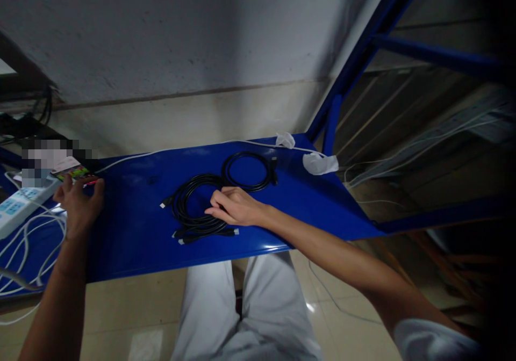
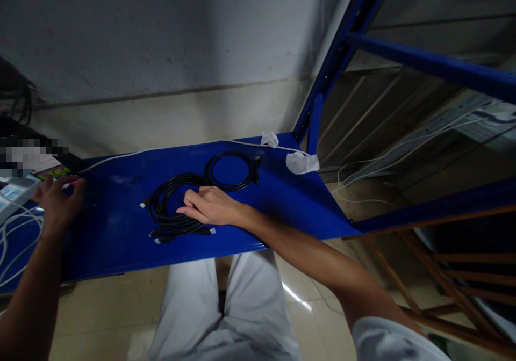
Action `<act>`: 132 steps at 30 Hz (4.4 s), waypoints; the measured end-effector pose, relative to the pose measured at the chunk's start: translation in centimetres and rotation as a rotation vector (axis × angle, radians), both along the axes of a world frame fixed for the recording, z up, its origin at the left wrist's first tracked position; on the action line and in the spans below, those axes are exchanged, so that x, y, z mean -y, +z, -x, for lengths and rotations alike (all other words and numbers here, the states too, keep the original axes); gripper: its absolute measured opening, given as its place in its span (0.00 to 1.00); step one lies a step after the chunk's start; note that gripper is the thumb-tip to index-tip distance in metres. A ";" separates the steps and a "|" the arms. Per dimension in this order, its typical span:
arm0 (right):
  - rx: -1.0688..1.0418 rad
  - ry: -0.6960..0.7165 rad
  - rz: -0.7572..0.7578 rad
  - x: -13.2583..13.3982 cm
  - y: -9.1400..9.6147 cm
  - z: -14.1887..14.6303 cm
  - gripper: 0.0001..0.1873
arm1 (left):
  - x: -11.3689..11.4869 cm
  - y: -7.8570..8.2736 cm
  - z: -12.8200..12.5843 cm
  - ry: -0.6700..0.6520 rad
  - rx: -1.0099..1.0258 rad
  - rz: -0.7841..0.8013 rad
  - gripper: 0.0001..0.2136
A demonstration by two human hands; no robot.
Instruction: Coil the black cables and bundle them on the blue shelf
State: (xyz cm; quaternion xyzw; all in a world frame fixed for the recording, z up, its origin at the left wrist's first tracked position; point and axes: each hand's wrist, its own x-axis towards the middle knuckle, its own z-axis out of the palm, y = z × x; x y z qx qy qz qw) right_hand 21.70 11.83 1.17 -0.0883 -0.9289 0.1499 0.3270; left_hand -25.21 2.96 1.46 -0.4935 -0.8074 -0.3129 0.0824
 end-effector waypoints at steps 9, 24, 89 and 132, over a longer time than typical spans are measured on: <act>0.004 -0.009 0.005 0.0 -0.1 0.0 0.19 | 0.0 0.4 0.1 0.075 0.051 -0.072 0.18; 0.023 -0.042 -0.082 -0.1 -0.1 0.4 0.19 | 3.5 2.8 -16.3 -0.562 0.001 -0.190 0.12; -0.149 -0.014 0.102 -0.5 0.8 -0.5 0.14 | 4.2 -0.9 -28.6 -0.787 -0.190 -0.209 0.17; -0.707 -0.301 0.871 9.8 -2.5 0.3 0.08 | 4.4 -0.8 -28.1 -0.853 -0.152 -0.226 0.11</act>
